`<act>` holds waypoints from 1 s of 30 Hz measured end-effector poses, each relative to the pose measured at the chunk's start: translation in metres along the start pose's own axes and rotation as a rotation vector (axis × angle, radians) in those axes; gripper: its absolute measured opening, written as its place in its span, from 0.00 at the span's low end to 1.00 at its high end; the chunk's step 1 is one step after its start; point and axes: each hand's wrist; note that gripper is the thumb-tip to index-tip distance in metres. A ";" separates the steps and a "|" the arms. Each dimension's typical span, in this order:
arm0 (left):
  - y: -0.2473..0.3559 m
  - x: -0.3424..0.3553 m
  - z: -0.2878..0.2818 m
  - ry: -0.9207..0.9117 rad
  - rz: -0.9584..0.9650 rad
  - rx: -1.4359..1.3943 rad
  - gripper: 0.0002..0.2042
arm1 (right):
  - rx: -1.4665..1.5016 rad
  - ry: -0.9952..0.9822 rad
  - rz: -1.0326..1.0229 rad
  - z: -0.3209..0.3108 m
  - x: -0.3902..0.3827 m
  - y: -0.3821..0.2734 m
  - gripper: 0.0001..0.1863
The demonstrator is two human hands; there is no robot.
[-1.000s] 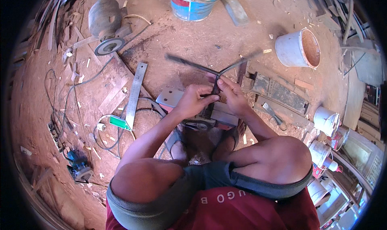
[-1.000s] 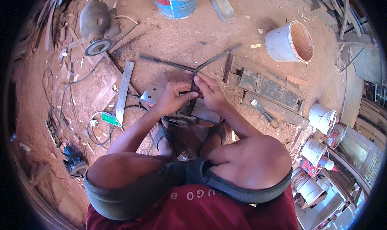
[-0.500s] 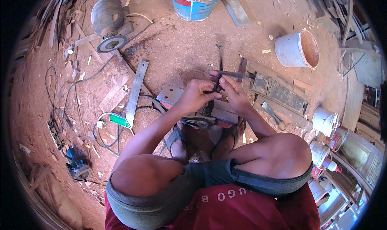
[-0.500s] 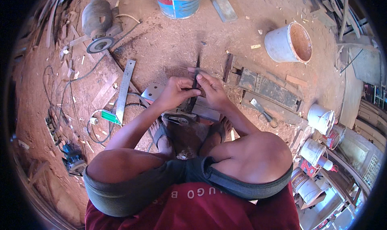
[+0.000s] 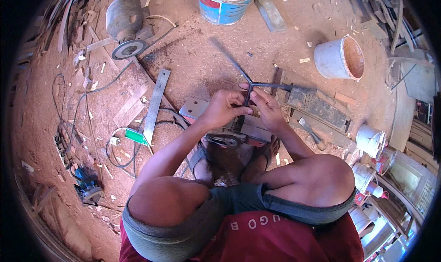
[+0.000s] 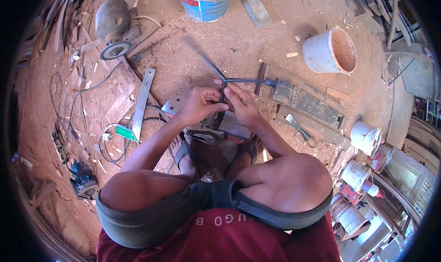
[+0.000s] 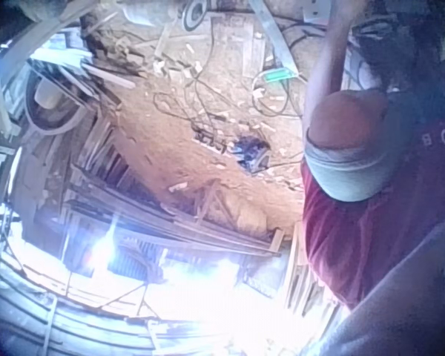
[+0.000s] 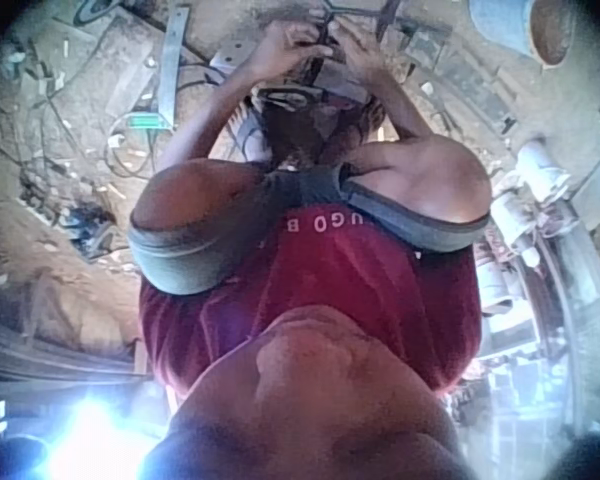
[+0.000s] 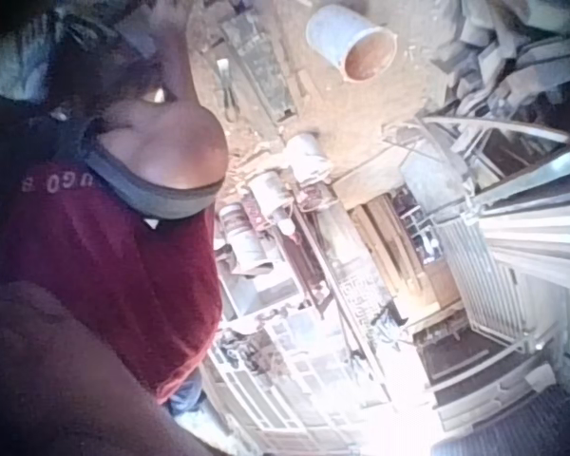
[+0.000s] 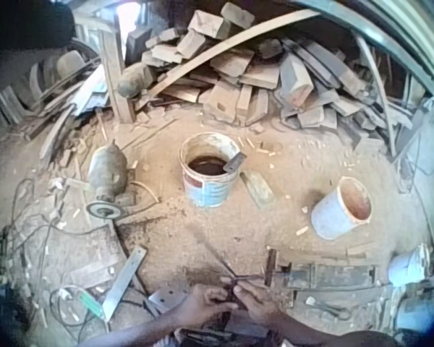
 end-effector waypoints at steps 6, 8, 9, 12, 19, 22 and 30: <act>0.032 0.003 0.012 0.073 -0.017 -0.006 0.12 | -0.116 -0.005 0.056 -0.012 0.001 0.009 0.20; 0.024 -0.001 0.005 0.013 0.068 -0.106 0.13 | -0.082 0.000 0.053 -0.008 -0.001 0.003 0.20; 0.016 -0.003 0.003 -0.015 0.073 -0.149 0.14 | -0.039 0.006 0.043 -0.003 -0.002 -0.001 0.20; 0.002 -0.001 -0.004 -0.062 0.060 -0.169 0.14 | -0.039 0.013 0.098 -0.001 0.000 -0.005 0.22; 0.027 0.006 0.006 0.074 -0.059 0.115 0.14 | 0.031 0.029 0.064 -0.001 0.000 -0.003 0.22; 0.013 0.002 0.001 -0.002 0.082 -0.055 0.15 | -0.034 0.018 0.065 -0.003 0.001 -0.002 0.22; 0.027 0.003 -0.005 0.041 -0.129 0.119 0.17 | -0.054 0.055 0.035 -0.001 0.001 0.007 0.20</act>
Point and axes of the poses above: each hand's wrist, its own x-axis towards the middle knuckle, its own z-axis out of the palm, y = z × x, and after that the axes turned 6 degrees about -y, right-handed
